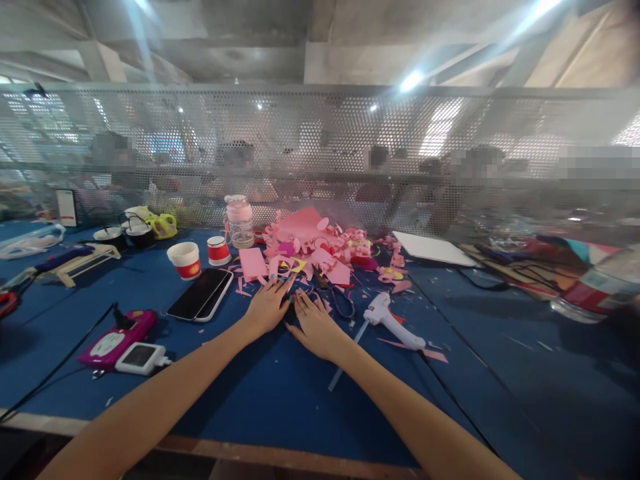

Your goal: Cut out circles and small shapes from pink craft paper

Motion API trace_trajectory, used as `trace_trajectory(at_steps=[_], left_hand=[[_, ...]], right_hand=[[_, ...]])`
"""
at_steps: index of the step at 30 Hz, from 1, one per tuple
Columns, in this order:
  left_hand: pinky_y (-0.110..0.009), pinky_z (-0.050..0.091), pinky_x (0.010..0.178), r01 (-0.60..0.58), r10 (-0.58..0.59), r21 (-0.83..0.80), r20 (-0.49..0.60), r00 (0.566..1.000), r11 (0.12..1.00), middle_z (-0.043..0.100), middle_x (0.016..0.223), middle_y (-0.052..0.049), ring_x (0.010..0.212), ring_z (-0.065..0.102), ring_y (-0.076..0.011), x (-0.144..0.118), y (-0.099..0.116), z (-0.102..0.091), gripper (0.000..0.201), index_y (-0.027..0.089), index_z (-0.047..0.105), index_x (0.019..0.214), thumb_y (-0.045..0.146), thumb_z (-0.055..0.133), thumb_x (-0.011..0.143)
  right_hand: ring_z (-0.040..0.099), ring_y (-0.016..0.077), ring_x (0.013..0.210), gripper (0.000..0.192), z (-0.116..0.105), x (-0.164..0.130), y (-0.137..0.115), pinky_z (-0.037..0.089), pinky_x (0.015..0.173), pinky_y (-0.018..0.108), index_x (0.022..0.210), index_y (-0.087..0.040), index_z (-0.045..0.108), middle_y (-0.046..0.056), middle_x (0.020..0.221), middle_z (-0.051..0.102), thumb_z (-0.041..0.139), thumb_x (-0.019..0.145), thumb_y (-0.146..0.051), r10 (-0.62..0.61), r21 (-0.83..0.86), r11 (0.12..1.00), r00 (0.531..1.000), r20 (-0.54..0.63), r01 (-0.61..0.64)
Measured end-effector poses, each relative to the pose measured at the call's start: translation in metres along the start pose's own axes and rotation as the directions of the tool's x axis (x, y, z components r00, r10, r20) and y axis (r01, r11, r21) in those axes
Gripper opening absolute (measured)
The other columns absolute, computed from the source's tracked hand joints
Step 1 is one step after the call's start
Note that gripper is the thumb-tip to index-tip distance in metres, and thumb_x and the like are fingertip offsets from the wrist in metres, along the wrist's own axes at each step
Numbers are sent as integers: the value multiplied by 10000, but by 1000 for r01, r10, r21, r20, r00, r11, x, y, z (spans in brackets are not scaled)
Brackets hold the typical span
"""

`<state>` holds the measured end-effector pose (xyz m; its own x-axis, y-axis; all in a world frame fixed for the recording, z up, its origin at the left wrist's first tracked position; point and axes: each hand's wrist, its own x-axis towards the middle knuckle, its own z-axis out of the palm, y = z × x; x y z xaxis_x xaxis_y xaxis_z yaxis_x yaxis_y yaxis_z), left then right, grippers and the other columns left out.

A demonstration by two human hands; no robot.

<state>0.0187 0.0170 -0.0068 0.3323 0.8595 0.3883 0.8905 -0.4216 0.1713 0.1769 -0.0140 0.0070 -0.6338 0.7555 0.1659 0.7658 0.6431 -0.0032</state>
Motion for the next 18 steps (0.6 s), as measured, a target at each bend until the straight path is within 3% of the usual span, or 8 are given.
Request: trace_trajectory(at_steps=[4, 8, 10, 12, 15, 18], left_hand=[[-375, 339, 977, 80, -70, 97, -99, 993, 992, 534, 1206, -140, 1171, 428, -246, 9, -8, -22, 413, 109, 468, 1188, 275, 434, 811], [-373, 363, 944, 187, -167, 151, -136, 977, 971, 551, 1149, -162, 1115, 471, -261, 26, -33, -49, 448, 89, 453, 1177, 205, 499, 746], [-370, 358, 948, 145, -141, 161, -36, 989, 976, 485, 1237, -179, 1159, 436, -275, 36, -48, -58, 565, 87, 406, 1220, 156, 553, 679], [-373, 360, 945, 97, -121, 158, 148, 982, 983, 407, 1315, -188, 1198, 398, -293, 47, -60, -62, 726, 114, 361, 1264, 120, 625, 587], [-403, 367, 928, 100, -155, 159, 383, 911, 982, 310, 1380, -197, 1244, 330, -320, 63, -71, -62, 938, 157, 300, 1305, 132, 716, 464], [-370, 415, 865, 110, -183, 181, 457, 870, 977, 323, 1372, -203, 1205, 384, -323, 73, -78, -58, 976, 165, 308, 1292, 109, 730, 413]], right_hand=[[221, 288, 1299, 581, -5, 0, -1, 224, 1025, 495, 1297, 7, 362, 202, 1351, 359, 319, 874, -389, 7, 18, 1000, 1000, 21, -7], [213, 286, 1302, 587, -4, 0, -1, 224, 1026, 493, 1305, -2, 351, 201, 1358, 349, 319, 871, -396, 11, 24, 1000, 1000, 15, -11], [224, 289, 1298, 591, -2, 0, -1, 224, 1026, 496, 1301, 1, 357, 203, 1352, 357, 312, 871, -401, 6, 22, 1000, 1000, 1, -6], [233, 290, 1295, 592, 0, 1, 0, 222, 1028, 493, 1297, 7, 364, 201, 1348, 365, 302, 873, -402, 0, 16, 1000, 1000, -6, 0], [230, 284, 1297, 598, 1, 1, 1, 220, 1034, 481, 1298, 10, 362, 193, 1352, 362, 304, 873, -406, -1, 14, 1000, 1000, -5, 1], [237, 282, 1295, 608, -1, 1, 1, 221, 1037, 478, 1305, 2, 354, 195, 1356, 353, 308, 870, -421, 2, 22, 1000, 1000, 0, -2]])
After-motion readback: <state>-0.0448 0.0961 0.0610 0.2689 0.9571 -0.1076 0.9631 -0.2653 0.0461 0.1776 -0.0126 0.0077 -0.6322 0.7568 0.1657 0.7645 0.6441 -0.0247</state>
